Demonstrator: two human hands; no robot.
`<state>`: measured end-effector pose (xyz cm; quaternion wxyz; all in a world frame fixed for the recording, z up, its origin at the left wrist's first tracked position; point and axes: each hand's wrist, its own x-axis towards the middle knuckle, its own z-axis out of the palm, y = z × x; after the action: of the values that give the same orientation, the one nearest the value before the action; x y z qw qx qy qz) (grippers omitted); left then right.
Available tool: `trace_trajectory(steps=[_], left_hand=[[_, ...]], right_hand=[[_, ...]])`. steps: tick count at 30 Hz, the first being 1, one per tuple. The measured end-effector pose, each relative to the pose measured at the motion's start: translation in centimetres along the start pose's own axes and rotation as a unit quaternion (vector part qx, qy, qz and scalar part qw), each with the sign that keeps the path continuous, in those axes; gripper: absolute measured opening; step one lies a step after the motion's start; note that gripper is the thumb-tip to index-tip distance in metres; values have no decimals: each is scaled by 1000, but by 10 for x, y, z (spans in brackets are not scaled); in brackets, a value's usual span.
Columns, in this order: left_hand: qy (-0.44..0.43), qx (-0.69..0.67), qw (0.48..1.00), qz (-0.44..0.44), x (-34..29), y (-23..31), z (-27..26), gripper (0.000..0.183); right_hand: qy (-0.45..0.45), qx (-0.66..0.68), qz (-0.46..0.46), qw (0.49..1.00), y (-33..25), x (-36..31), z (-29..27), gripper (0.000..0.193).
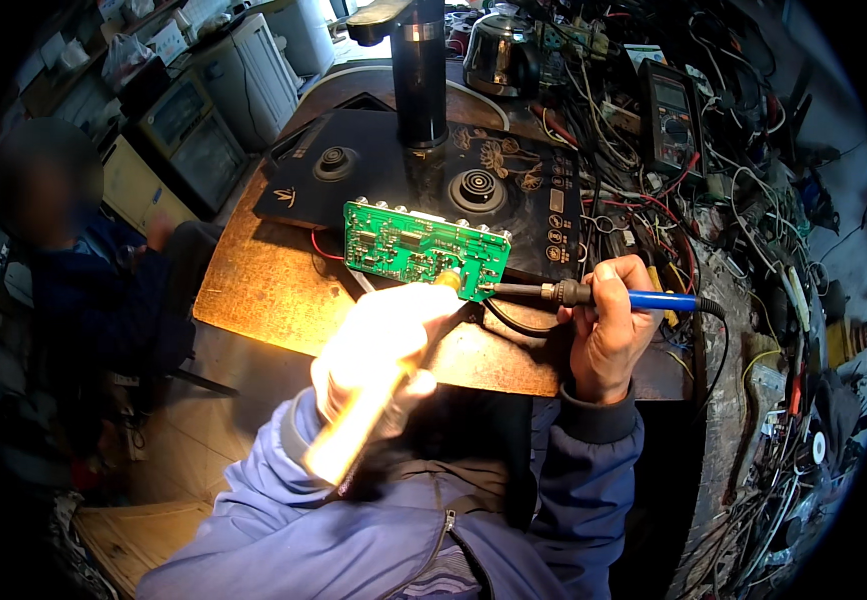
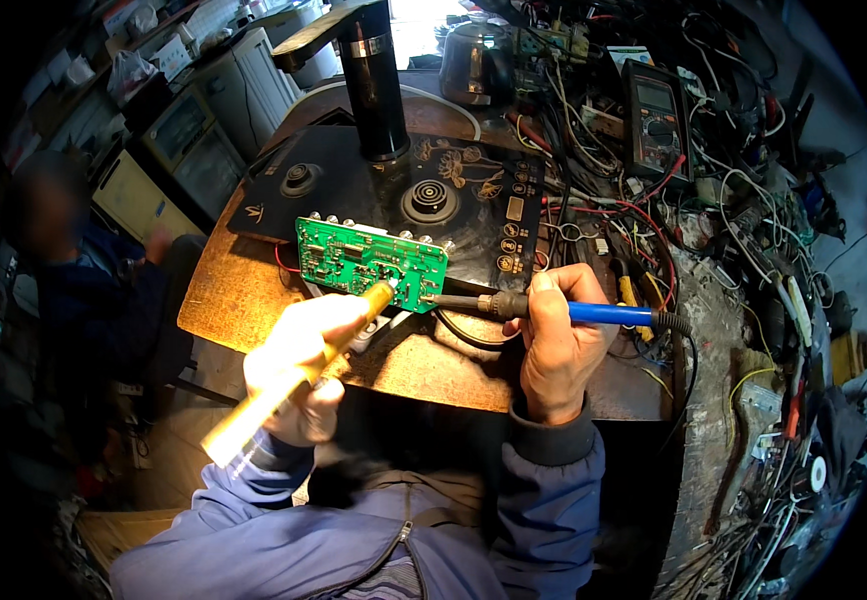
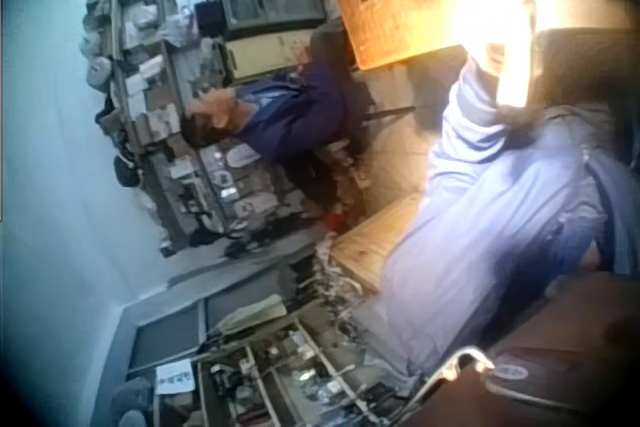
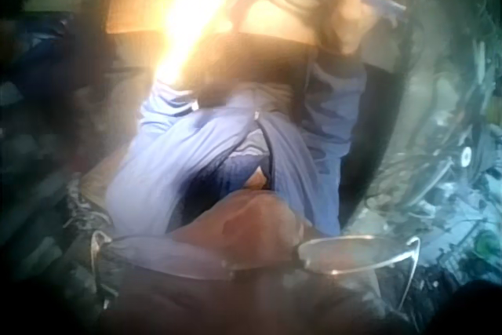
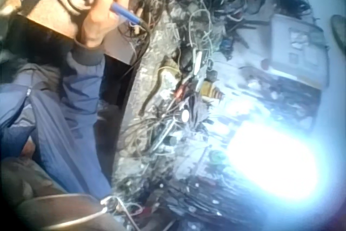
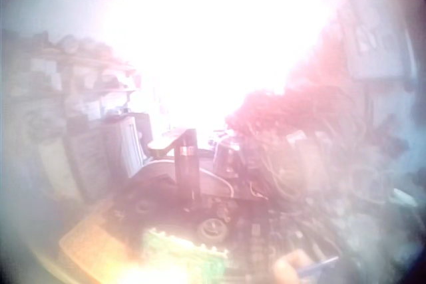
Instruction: The person uses a soldering iron and a desoldering pump to remove components from a green circuit board. They repeatedly heat solder joints and use the pump to extract molten solder, working across multiple points on the board.
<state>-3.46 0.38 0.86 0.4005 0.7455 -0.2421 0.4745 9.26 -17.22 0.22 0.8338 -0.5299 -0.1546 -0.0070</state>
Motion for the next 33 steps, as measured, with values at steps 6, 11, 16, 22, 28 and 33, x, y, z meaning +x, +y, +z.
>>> trace_trajectory(steps=[6, 11, 16, 22, 28, 33], left_hand=[[35, -60, 996, 63, -26, -12, 17, 34], [114, -75, 990, 33, -31, -14, 27, 35], [83, -65, 991, 82, -29, -22, 28, 38], [64, -68, 992, 87, -30, -25, 29, 35], [64, -52, 994, 70, -32, -22, 27, 34], [67, -45, 995, 67, -31, -21, 28, 33]], right_hand=[[-8, -5, -9, 1000, 2, 1, 0, 14], [-13, 1, -13, 1000, 0, 1, 1, 16], [-7, -3, -13, 1000, 1, 2, 2, 17], [-15, 11, -10, 1000, 0, 2, -2, 16], [-14, 2, -13, 1000, 0, 2, 0, 17], [-8, -6, -14, 1000, 0, 2, 2, 17]])
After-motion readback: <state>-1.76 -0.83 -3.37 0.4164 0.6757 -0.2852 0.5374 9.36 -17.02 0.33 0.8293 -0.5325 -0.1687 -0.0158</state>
